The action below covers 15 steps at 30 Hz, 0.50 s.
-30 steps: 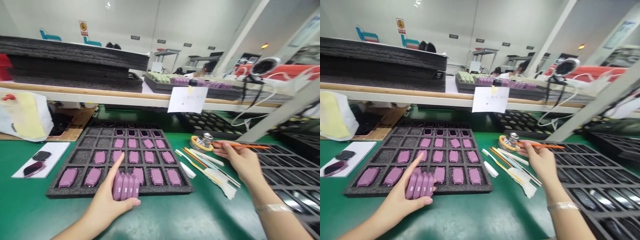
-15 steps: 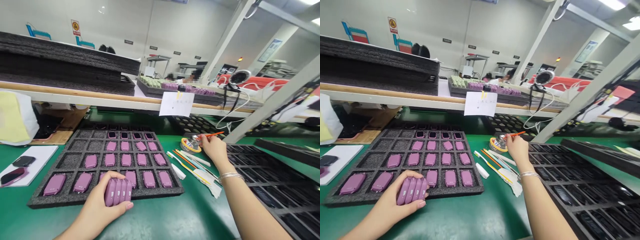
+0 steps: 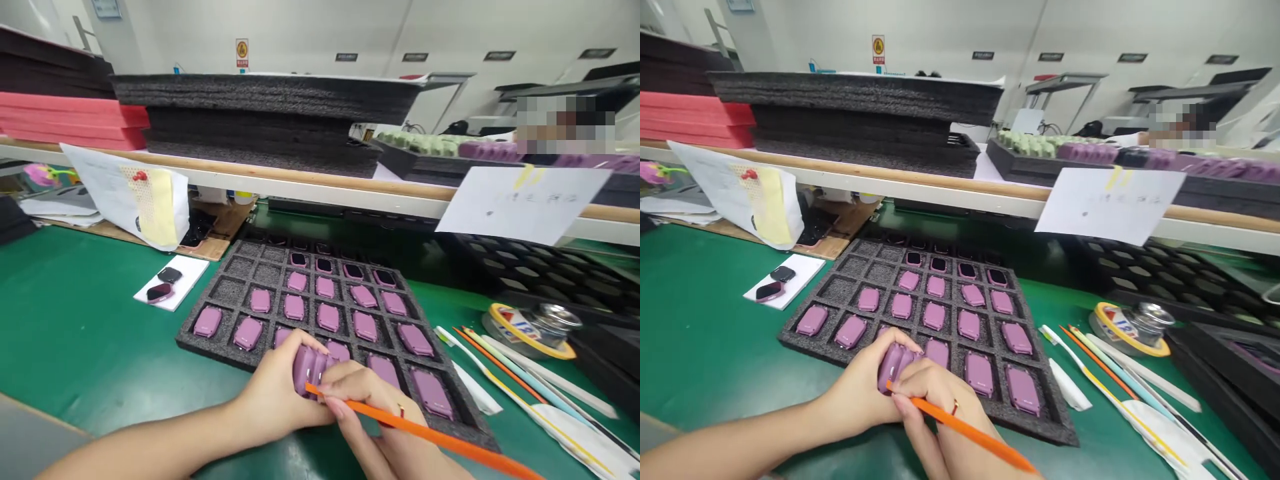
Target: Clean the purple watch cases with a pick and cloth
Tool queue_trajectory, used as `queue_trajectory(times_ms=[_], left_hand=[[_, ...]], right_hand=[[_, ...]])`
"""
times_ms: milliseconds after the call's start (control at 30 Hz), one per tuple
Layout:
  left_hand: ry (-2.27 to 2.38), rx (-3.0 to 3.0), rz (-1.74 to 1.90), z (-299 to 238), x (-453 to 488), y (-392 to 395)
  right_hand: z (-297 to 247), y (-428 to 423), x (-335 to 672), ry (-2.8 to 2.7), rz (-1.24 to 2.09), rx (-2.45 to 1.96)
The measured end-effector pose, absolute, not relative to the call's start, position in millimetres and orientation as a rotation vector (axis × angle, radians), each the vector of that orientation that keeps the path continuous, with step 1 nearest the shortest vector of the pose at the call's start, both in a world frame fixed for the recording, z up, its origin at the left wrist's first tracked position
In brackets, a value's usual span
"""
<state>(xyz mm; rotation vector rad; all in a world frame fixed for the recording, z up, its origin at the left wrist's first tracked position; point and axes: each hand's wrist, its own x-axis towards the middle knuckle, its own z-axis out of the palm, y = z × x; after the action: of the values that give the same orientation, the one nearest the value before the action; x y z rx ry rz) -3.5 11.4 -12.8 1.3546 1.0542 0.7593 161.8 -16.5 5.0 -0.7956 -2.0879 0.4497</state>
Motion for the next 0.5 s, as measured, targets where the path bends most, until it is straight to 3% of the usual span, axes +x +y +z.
queue_trajectory(times_ms=[500], left_hand=[[1.063,1.308,0.729,-17.1,-2.6,11.5]], right_hand=[[-10.5,-16.2,159.6,-2.054,0.477,-0.733]])
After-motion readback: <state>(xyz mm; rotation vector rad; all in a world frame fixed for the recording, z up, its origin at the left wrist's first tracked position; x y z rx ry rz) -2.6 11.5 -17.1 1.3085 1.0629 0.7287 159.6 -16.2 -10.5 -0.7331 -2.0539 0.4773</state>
